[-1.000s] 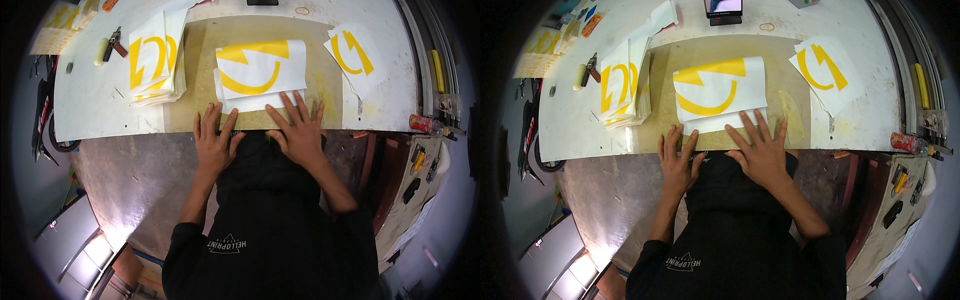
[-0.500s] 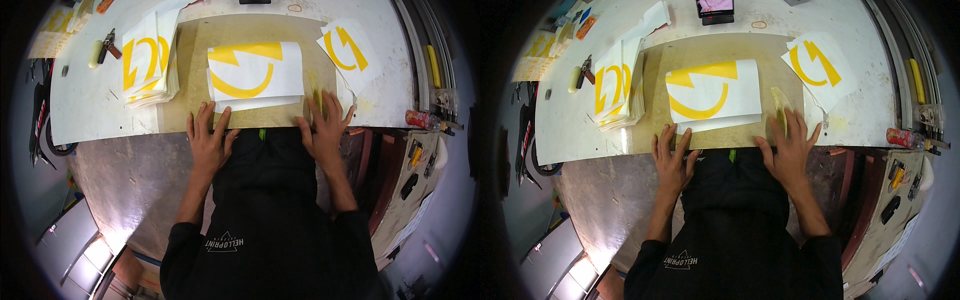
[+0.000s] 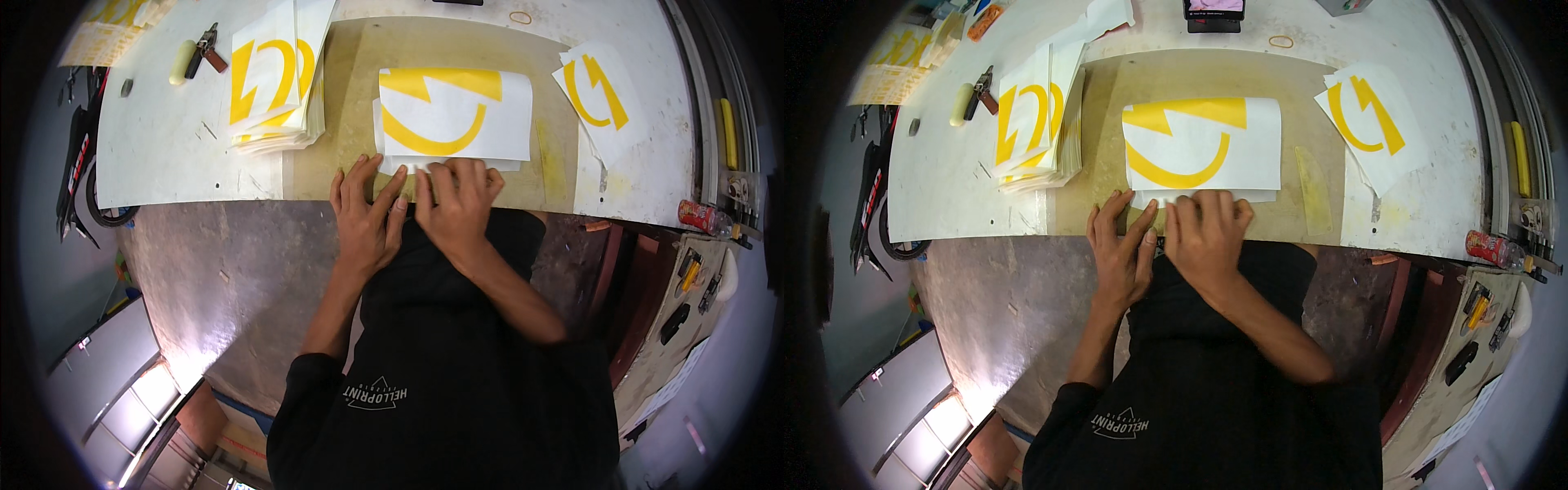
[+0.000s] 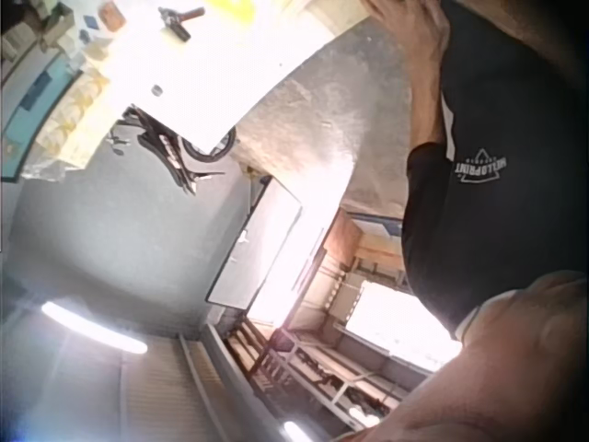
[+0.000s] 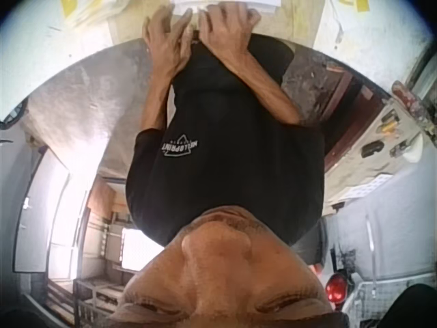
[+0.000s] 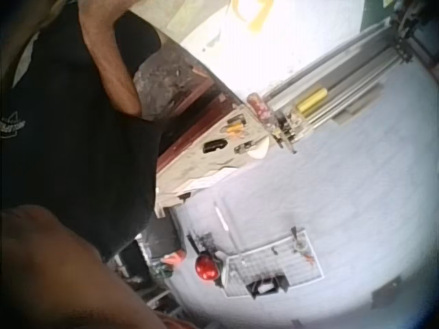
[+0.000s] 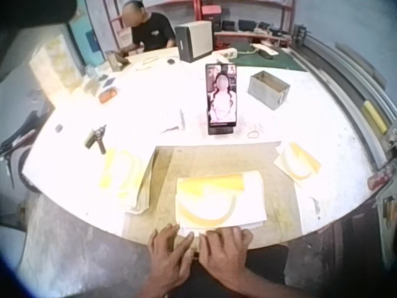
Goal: The person repeatedly folds white paper sheets with yellow printed designs in half, aligns the edges, and places them into a growing stack on the table. The hands perform the folding and stacking actions one at a time throughout the clip.
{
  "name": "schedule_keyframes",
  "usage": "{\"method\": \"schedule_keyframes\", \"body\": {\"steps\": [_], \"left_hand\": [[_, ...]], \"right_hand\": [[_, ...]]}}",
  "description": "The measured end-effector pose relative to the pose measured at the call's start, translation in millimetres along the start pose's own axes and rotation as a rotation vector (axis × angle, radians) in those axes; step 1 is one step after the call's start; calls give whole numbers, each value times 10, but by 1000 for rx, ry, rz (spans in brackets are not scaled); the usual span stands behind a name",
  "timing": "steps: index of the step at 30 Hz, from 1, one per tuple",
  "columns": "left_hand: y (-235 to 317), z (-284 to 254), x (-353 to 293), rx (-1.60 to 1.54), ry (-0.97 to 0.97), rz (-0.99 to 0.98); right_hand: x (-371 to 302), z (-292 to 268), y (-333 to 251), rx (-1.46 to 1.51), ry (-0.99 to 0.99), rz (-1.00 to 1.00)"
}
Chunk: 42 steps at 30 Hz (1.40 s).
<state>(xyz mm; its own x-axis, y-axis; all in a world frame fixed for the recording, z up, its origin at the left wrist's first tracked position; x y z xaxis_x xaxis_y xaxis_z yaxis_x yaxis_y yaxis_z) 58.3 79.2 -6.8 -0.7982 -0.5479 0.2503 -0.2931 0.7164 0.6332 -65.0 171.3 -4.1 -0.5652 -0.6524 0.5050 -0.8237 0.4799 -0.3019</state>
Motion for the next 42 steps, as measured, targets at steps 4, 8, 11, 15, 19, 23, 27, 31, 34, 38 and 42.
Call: {"method": "schedule_keyframes", "body": {"steps": [4, 8, 11, 15, 19, 23, 27, 31, 34, 38, 42], "left_hand": [[-6, -8, -9, -19, 0, -12], [68, 28, 43, -23, 111, -19], [98, 156, 133, -3, 271, -67], [113, 173, 209, 40, 402, -118], [-24, 78, 135, 69, 499, -231], [1, 75, 34, 1, 431, -58], [291, 253, 87, 26, 102, 124], [310, 357, 83, 10, 32, 81], [286, 347, 80, 37, -15, 89], [262, 340, 64, 35, -15, 94], [322, 358, 83, -18, 53, 68]], "right_hand": [[49, -40, 71, -28, -35, 41], [0, -178, 489, -86, -48, 154], [-15, -189, 549, -87, -52, 154], [-16, -197, 569, -93, -56, 145], [-24, -198, 605, -80, -78, 173], [-13, -185, 596, -91, -57, 149], [-27, -245, 610, -132, -81, 148], [-173, -400, 499, -4, 46, -14], [96, -315, 223, 100, -168, -287], [597, 132, 341, -122, -404, -342], [744, 201, 370, -67, -488, -453]]}}
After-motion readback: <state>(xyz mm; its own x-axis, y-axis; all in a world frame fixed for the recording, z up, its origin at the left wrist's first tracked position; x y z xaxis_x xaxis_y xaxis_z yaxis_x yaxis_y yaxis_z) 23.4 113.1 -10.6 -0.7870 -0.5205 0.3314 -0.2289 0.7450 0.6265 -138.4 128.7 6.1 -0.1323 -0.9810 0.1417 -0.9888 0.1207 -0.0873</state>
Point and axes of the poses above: each hand's wrist, its own x-axis towards the middle knuckle, its own z-axis out of the palm, y = z × x, the point moved 3 cm from there along x, towards the middle knuckle, and after that the axes turned 9 degrees about -x, right-handed, at the moved point
